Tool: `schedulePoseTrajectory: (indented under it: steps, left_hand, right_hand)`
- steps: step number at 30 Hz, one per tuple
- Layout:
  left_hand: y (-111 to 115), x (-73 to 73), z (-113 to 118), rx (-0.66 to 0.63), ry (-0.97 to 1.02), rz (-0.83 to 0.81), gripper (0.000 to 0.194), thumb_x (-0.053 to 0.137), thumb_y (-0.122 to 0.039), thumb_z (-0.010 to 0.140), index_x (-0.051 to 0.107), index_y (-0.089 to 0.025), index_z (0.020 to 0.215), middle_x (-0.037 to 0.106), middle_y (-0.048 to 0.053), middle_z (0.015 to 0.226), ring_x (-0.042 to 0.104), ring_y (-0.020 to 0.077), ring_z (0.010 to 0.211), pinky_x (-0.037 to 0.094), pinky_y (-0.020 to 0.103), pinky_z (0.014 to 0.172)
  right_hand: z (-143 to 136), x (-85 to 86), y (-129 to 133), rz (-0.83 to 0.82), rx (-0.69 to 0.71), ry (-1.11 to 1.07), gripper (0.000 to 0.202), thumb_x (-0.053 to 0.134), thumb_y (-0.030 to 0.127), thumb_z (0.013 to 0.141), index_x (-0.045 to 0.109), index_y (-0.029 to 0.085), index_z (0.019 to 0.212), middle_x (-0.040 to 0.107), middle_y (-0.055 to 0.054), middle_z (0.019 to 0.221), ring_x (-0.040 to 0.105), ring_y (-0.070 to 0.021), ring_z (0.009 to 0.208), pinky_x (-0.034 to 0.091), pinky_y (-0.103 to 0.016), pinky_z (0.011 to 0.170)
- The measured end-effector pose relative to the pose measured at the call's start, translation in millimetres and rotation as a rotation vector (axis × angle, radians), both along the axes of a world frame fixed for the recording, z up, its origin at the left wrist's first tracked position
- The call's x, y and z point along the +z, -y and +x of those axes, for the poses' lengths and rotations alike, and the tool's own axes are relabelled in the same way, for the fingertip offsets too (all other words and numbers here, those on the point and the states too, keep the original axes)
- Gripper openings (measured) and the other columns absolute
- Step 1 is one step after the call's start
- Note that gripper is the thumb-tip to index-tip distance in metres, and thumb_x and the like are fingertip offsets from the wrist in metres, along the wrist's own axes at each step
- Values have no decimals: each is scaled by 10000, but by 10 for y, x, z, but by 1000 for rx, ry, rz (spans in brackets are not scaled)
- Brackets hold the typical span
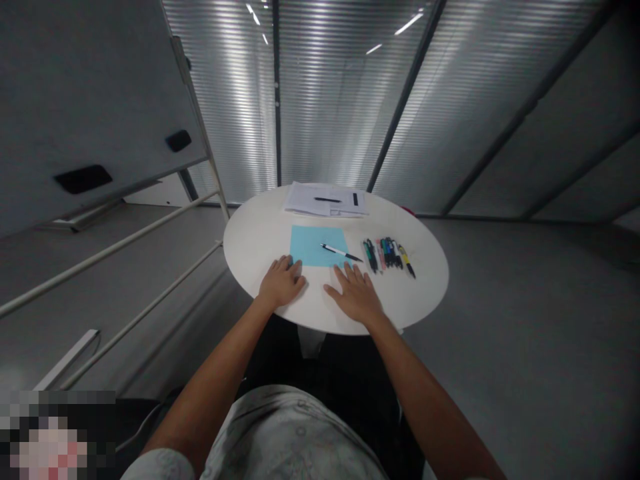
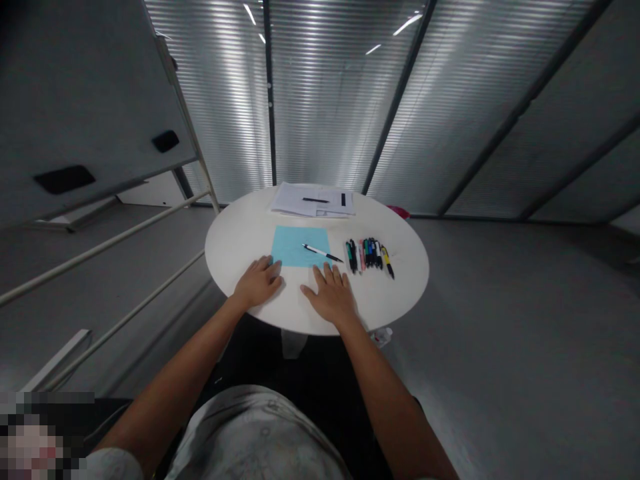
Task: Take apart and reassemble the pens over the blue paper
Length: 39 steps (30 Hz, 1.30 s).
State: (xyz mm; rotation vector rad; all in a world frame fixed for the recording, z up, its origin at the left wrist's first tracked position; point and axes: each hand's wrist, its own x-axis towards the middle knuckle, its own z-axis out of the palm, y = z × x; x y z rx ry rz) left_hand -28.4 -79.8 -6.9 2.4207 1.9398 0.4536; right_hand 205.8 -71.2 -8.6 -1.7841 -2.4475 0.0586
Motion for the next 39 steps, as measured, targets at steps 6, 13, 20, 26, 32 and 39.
schedulePoseTrajectory:
  steps: [6,13,20,26,32,39]
  left_hand:
    - [-4,-16,-2,3,6,-4,552,366,-460,940,420,-206,1427,419,129,1500,327,302,1410,256,487,1138]
    - [-13,-23,-12,-8,2,-5,566,333,-467,947,420,-186,1431,397,152,1509,314,310,1417,242,478,1146]
    - [-1,-9,-15,-9,-11,-20,580,321,-470,953,411,-171,1442,377,163,1521,310,312,1424,229,472,1155]
    - [-19,-29,-21,-8,-11,-19,591,312,-476,956,404,-167,1451,371,168,1527,297,310,1433,219,472,1160]
    - [19,8,-18,-20,-11,-41,653,298,-560,944,296,-249,1518,287,107,1583,254,311,1455,205,477,1168]
    - [42,59,-13,-44,-56,-125,680,275,-625,925,331,-277,1507,256,83,1598,203,346,1468,177,503,1171]
  right_hand:
    - [-10,21,14,27,1,-7,772,238,704,908,307,239,1520,242,-116,1599,181,-323,1474,174,-514,1160]
    - [54,214,-349,247,-68,-24,409,384,404,958,623,250,1251,454,-114,1468,398,-321,1301,340,-480,1007]
    - [158,171,-456,263,-155,-14,375,413,295,917,694,185,1140,640,-151,1116,499,-299,1108,328,-451,967]
    - [181,206,-359,349,-286,-34,379,411,269,899,718,118,1063,575,-202,1236,443,-357,1195,354,-471,940]
    - [59,118,-201,225,57,-41,602,273,553,967,408,250,1469,364,-101,1541,307,-295,1406,221,-476,1132]
    - [8,-12,-210,-3,66,18,825,91,748,880,224,278,1544,174,-83,1621,140,-322,1489,124,-551,1174]
